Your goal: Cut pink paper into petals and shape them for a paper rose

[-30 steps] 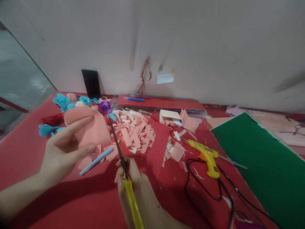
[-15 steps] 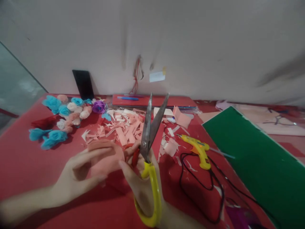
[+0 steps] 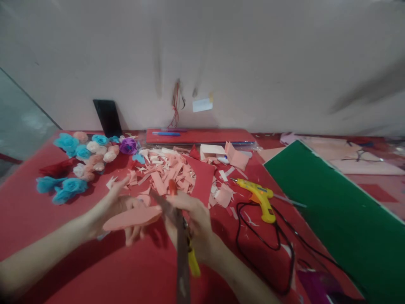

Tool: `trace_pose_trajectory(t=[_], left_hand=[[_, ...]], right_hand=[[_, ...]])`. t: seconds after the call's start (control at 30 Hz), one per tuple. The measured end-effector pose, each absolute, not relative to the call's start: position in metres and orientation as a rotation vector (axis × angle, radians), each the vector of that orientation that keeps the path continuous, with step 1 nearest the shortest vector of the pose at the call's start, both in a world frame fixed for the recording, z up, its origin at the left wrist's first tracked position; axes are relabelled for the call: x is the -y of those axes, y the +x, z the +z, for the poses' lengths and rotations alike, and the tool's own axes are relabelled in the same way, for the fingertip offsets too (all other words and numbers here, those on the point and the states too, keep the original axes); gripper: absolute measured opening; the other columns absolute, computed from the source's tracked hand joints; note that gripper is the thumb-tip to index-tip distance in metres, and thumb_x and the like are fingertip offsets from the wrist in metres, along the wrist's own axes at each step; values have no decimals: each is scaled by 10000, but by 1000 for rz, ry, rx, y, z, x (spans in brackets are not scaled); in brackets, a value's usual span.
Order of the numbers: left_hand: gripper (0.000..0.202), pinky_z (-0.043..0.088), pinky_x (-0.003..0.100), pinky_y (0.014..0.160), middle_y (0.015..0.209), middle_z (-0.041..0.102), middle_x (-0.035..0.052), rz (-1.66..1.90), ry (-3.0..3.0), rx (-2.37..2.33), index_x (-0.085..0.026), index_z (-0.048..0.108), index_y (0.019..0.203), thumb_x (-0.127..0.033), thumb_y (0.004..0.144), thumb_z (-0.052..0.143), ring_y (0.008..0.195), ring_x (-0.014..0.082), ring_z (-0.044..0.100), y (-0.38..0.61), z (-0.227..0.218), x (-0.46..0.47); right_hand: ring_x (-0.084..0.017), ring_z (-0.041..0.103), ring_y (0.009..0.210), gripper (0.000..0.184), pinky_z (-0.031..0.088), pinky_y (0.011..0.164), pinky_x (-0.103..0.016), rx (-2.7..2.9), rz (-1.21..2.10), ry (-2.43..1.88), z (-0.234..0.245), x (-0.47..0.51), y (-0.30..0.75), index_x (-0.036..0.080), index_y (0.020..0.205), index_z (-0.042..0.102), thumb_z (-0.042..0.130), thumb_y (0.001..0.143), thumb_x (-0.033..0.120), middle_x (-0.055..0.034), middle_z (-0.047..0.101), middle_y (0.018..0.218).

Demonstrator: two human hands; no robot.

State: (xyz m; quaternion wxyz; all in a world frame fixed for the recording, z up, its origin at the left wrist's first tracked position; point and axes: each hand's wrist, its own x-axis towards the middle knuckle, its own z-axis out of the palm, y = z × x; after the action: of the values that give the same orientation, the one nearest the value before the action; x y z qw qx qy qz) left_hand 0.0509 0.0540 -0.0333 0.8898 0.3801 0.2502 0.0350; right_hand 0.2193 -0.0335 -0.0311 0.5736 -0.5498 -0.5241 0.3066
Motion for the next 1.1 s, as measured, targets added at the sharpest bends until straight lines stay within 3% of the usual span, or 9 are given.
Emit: trace_pose_trajectory(t=[0.1,0.17,0.27,0.37,0.47,0.63,0.83,1.1], left_hand=[[645,420,238,386,452,598,82,15,756,-534,-82,627,606,-647,729,344,350,130,509,52,-38,-48],[385,418,210,414,468,608,54,146,764,-579,-90,632,590,-463,669,579,371,110,513,51,-36,-42],[183,442,198,530,610,643,51,322,754,-632,-97,654,701,-251,604,677,549,126,582,48,-28,-37],[157,411,185,526,626,592,23,445,836,-649,-125,604,684,-257,634,672,591,117,557,42,-21,-38],[239,331,170,445,543,454,-25,548,1048,-716,-142,503,583,-309,646,661,518,84,458,36,-16,-39],[298,271,191,424,552,318,-42,514,1379,-785,-176,388,569,-355,667,605,495,75,323,32,-12,-36],[320,263,202,449,521,290,-47,436,1863,-647,-181,259,529,-254,769,457,495,78,304,35,-10,-36],[240,287,202,476,553,373,-38,410,1970,-637,-170,357,563,-251,781,420,520,87,364,34,-13,-42]], right_hand=[[-162,594,566,134,449,574,-302,1373,689,-1141,-36,30,226,248,618,522,587,699,333,6,656,661],[-147,585,542,120,438,552,-284,1454,609,-1052,-38,29,225,250,633,509,571,727,293,15,666,680],[-144,592,582,135,438,569,-270,1463,560,-1070,-37,29,216,254,691,470,574,710,169,24,659,715],[-133,586,648,218,443,604,-254,1337,605,-1198,-33,29,207,246,724,383,531,710,87,11,646,778],[-113,563,673,225,452,663,-252,1103,743,-1247,-26,28,201,245,778,337,526,737,128,9,623,823],[-117,530,610,180,439,568,-252,1015,1160,-1280,-16,26,200,213,829,449,556,697,272,-17,593,806],[-127,492,625,112,442,624,-259,995,1363,-1300,-14,25,200,203,665,490,579,658,270,21,482,641],[-123,521,657,227,462,648,-222,753,1283,-1319,-14,29,197,221,681,509,673,529,181,34,523,665]])
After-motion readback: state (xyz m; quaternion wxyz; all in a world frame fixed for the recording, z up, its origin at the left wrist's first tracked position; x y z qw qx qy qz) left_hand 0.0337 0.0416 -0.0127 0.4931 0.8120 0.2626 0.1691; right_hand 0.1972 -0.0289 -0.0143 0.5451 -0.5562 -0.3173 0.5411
